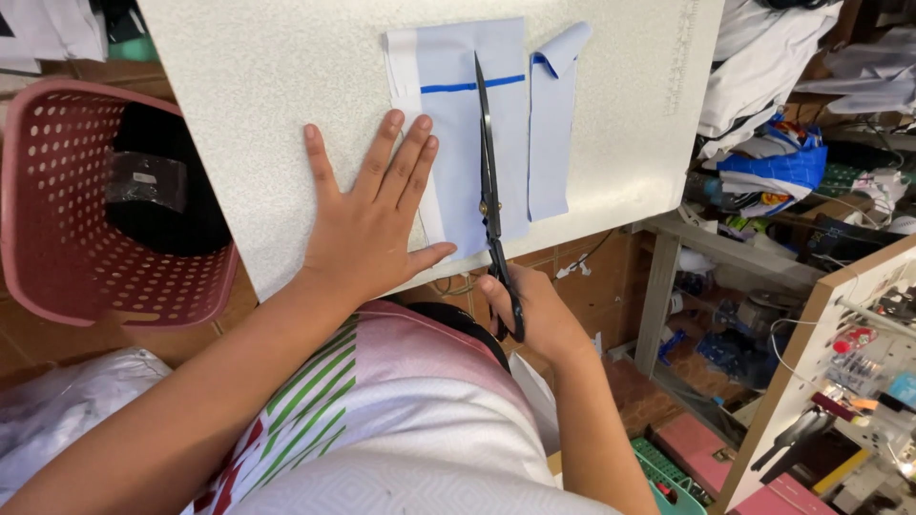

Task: Cutting strips of fabric along marked lines using scissors and then gathering the pieces in a sewing factory.

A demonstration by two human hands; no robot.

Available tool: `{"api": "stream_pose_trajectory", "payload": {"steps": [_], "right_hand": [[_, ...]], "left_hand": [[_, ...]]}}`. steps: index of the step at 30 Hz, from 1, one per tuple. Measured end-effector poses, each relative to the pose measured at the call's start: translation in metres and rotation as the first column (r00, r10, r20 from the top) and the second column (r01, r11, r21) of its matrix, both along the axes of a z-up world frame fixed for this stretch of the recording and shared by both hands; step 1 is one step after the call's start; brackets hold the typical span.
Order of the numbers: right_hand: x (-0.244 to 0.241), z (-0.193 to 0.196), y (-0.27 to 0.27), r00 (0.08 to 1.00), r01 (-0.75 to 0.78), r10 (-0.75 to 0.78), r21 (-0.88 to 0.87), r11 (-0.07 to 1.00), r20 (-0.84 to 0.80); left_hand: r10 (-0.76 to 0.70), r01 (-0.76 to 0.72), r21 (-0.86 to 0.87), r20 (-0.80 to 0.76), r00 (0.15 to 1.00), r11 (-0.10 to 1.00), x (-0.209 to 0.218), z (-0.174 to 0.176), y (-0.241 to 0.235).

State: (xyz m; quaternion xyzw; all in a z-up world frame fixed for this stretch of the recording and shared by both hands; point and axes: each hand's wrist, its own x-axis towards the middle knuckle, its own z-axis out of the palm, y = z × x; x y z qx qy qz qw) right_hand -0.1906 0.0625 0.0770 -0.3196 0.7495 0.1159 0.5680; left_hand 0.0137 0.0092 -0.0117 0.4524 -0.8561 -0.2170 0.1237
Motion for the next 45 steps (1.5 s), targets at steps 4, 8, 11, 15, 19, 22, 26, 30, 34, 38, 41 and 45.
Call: {"api": "stream_pose_trajectory", "payload": {"steps": [4, 8, 11, 15, 19, 22, 26, 30, 34, 38, 41, 45], "right_hand": [[-0.02, 0.003, 0.006, 0.985, -0.125, 0.132, -0.061, 0.99, 0.111], [-0.016, 0.007, -0.005, 0.985, -0.142, 0.144, -0.03, 0.989, 0.096], [-0.009, 0.003, -0.028, 0.983, -0.156, 0.162, -0.08, 0.985, 0.084], [0.01, -0.004, -0.036, 0.994, -0.105, 0.105, -0.116, 0.988, -0.004], [0.004, -0.002, -0.005, 0.995, 0.059, -0.042, -0.203, 0.977, 0.088], [-0.013, 0.001, 0.04, 0.971, 0.221, -0.167, -0.371, 0.902, 0.172], [-0.086, -0.034, 0.12, 0.881, 0.472, -0.418, -0.464, 0.75, 0.221], [-0.096, -0.022, 0.155, 0.89, 0.456, -0.428, -0.316, 0.832, 0.156], [-0.082, -0.03, 0.182, 0.92, 0.28, -0.186, -0.245, 0.928, 0.345], [-0.054, -0.035, 0.191, 0.92, -0.076, 0.192, -0.325, 0.943, 0.342], [-0.042, -0.038, 0.185, 0.917, -0.199, 0.289, -0.315, 0.928, 0.273], [-0.053, -0.033, 0.196, 0.92, -0.137, 0.249, -0.348, 0.928, 0.304]], "left_hand": [[0.006, -0.006, -0.015, 0.031, 0.999, 1.0, 0.001, -0.001, 0.001], [0.001, -0.001, 0.01, 0.023, 1.0, 1.0, 0.001, -0.001, 0.001], [0.002, -0.003, 0.028, 0.042, 0.999, 1.0, 0.0, -0.001, 0.0], [0.002, -0.009, 0.073, 0.098, 0.995, 0.997, -0.004, -0.003, -0.002], [-0.005, 0.002, 0.03, 0.109, 0.994, 1.0, -0.002, -0.005, 0.001], [-0.001, 0.003, -0.012, 0.116, 0.993, 1.0, -0.001, -0.004, 0.004], [-0.03, -0.004, 0.172, 0.198, 0.98, 0.985, 0.006, -0.001, -0.003], [0.078, -0.075, 0.049, -0.066, 0.995, 0.996, 0.019, -0.003, 0.012], [-0.018, 0.014, 0.044, 0.086, 0.996, 0.999, 0.022, 0.006, 0.01], [-0.063, 0.062, 0.023, 0.036, 0.997, 0.998, 0.024, 0.003, 0.012], [-0.078, 0.076, 0.047, 0.036, 0.996, 0.996, 0.024, 0.01, 0.011], [-0.071, 0.069, 0.039, 0.057, 0.996, 0.997, 0.025, 0.01, 0.01]]}}
